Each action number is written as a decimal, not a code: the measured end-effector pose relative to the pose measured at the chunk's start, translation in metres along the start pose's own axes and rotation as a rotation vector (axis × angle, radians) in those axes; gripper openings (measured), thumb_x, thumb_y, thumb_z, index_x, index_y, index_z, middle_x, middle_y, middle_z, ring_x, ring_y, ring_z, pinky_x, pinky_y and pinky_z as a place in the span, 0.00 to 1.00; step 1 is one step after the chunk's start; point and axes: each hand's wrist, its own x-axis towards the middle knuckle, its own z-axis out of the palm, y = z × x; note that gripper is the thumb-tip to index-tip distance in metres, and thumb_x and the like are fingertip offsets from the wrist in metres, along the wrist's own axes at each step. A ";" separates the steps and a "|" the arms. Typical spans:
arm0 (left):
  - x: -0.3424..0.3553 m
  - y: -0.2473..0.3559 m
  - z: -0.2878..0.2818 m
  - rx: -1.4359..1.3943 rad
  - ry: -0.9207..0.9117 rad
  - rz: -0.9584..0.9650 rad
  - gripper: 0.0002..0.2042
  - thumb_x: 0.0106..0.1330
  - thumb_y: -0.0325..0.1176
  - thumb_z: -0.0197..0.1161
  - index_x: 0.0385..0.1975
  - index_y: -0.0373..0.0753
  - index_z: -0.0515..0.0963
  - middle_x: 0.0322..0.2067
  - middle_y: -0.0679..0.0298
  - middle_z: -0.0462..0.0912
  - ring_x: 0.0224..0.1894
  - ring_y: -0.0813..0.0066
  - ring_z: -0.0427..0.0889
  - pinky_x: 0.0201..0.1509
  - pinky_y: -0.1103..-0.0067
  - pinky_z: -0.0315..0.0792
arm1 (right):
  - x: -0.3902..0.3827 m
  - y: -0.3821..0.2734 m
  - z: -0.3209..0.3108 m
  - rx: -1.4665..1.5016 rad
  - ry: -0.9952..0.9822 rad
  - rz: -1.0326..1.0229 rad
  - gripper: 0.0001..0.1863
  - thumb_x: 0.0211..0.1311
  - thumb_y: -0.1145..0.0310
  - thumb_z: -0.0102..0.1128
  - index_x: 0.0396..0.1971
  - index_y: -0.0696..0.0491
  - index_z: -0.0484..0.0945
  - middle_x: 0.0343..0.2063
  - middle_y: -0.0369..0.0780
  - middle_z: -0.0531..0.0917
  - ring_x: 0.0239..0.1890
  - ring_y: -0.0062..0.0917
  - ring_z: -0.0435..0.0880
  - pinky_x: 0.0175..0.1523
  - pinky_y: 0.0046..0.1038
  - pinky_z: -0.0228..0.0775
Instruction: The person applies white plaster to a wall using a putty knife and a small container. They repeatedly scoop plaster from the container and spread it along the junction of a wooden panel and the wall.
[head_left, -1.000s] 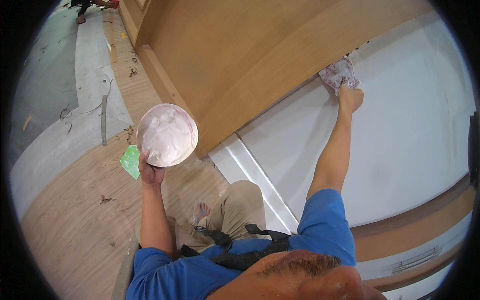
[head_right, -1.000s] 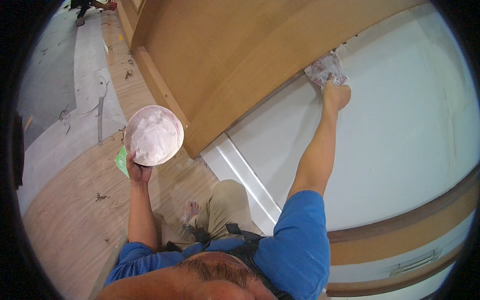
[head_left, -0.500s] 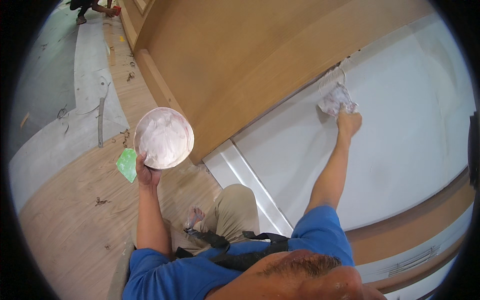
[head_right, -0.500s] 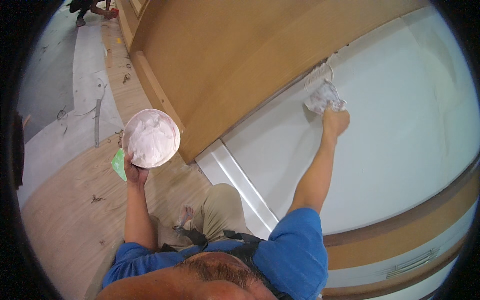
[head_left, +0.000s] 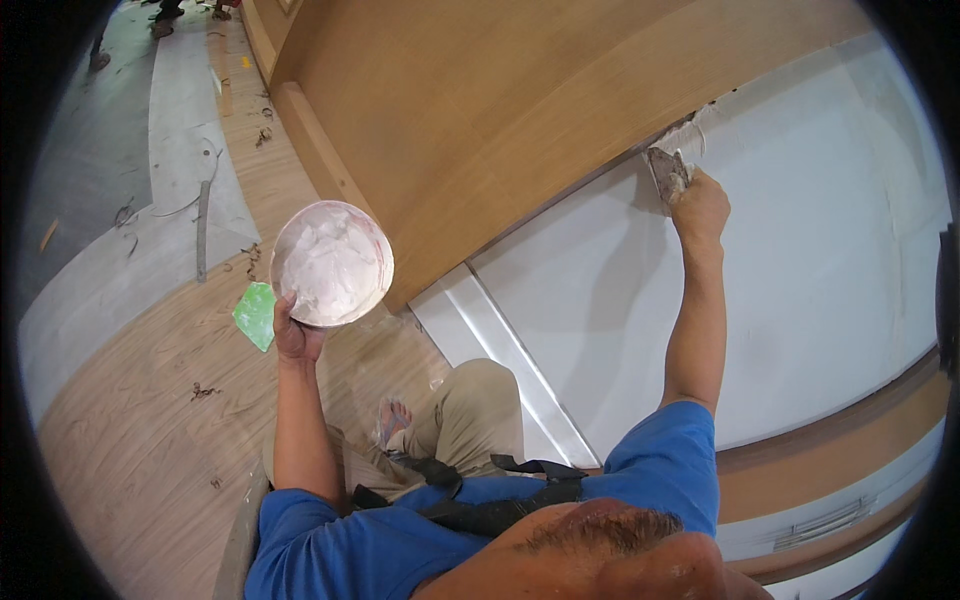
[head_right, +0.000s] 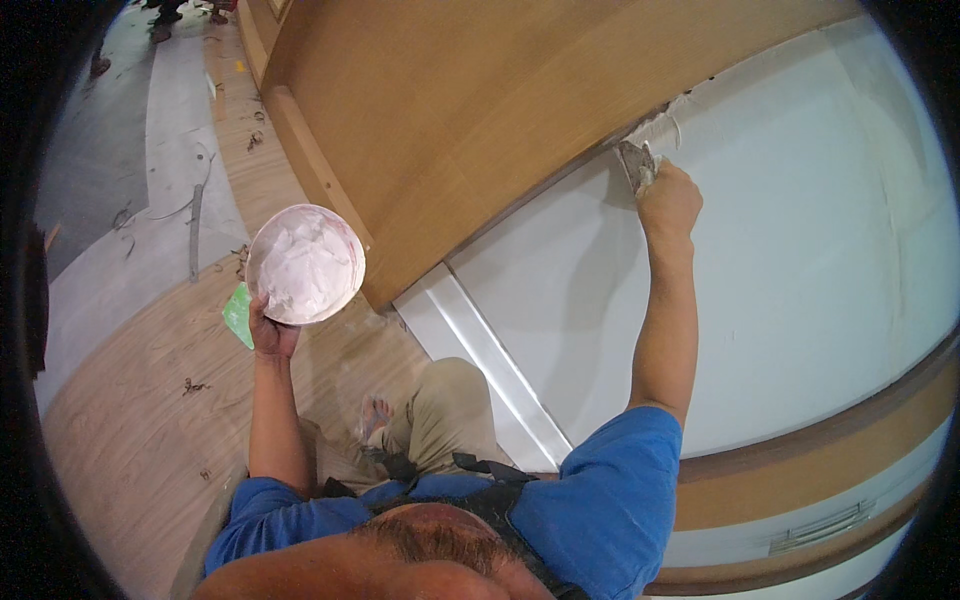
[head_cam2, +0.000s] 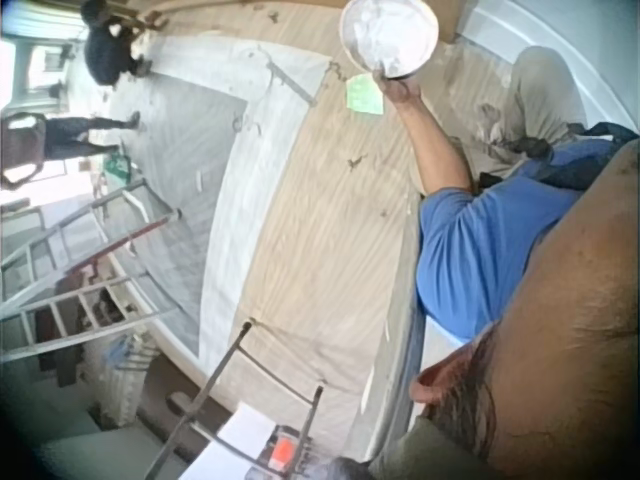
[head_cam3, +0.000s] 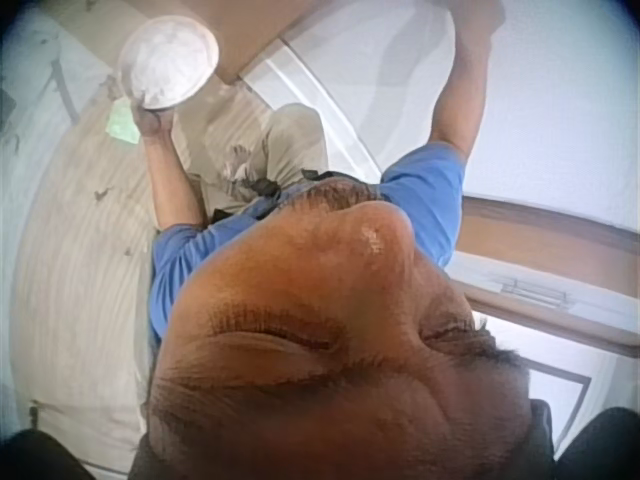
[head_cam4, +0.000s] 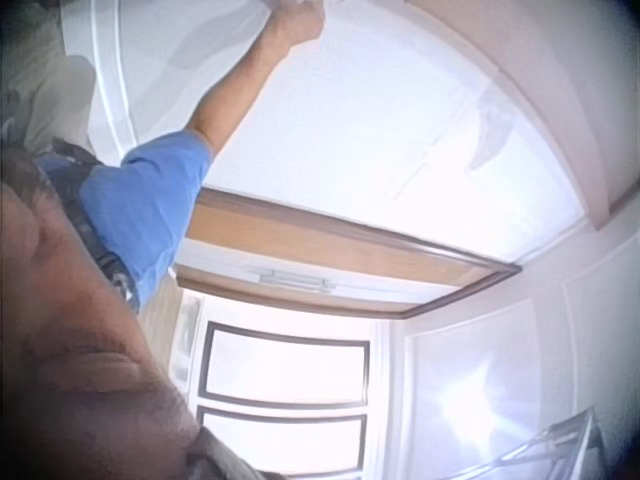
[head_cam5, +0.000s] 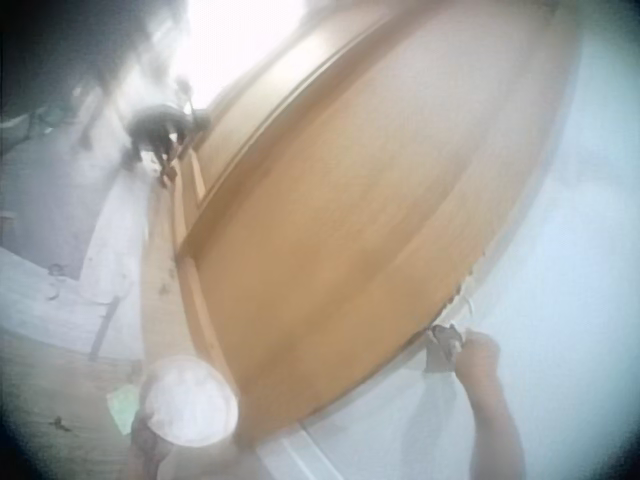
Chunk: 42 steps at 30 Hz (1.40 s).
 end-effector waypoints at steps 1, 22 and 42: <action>0.000 0.000 0.000 0.002 0.009 0.003 0.35 0.58 0.40 0.61 0.66 0.34 0.60 0.63 0.55 0.70 0.65 0.58 0.69 0.70 0.61 0.62 | 0.003 -0.001 0.002 -0.008 0.001 -0.008 0.07 0.53 0.65 0.60 0.28 0.53 0.80 0.27 0.49 0.83 0.33 0.48 0.83 0.40 0.46 0.74; 0.002 0.000 -0.005 -0.010 -0.005 -0.004 0.35 0.59 0.40 0.62 0.67 0.35 0.60 0.64 0.56 0.69 0.67 0.60 0.67 0.72 0.63 0.59 | 0.090 0.038 -0.043 -0.136 0.205 0.032 0.11 0.53 0.63 0.56 0.28 0.54 0.82 0.30 0.51 0.84 0.36 0.49 0.84 0.42 0.45 0.75; 0.001 0.001 -0.005 -0.018 -0.019 -0.016 0.35 0.58 0.41 0.61 0.66 0.34 0.61 0.64 0.54 0.69 0.66 0.58 0.67 0.72 0.62 0.59 | 0.116 0.090 -0.070 -0.047 0.509 0.250 0.19 0.54 0.54 0.63 0.30 0.57 0.84 0.31 0.53 0.85 0.37 0.49 0.84 0.44 0.45 0.75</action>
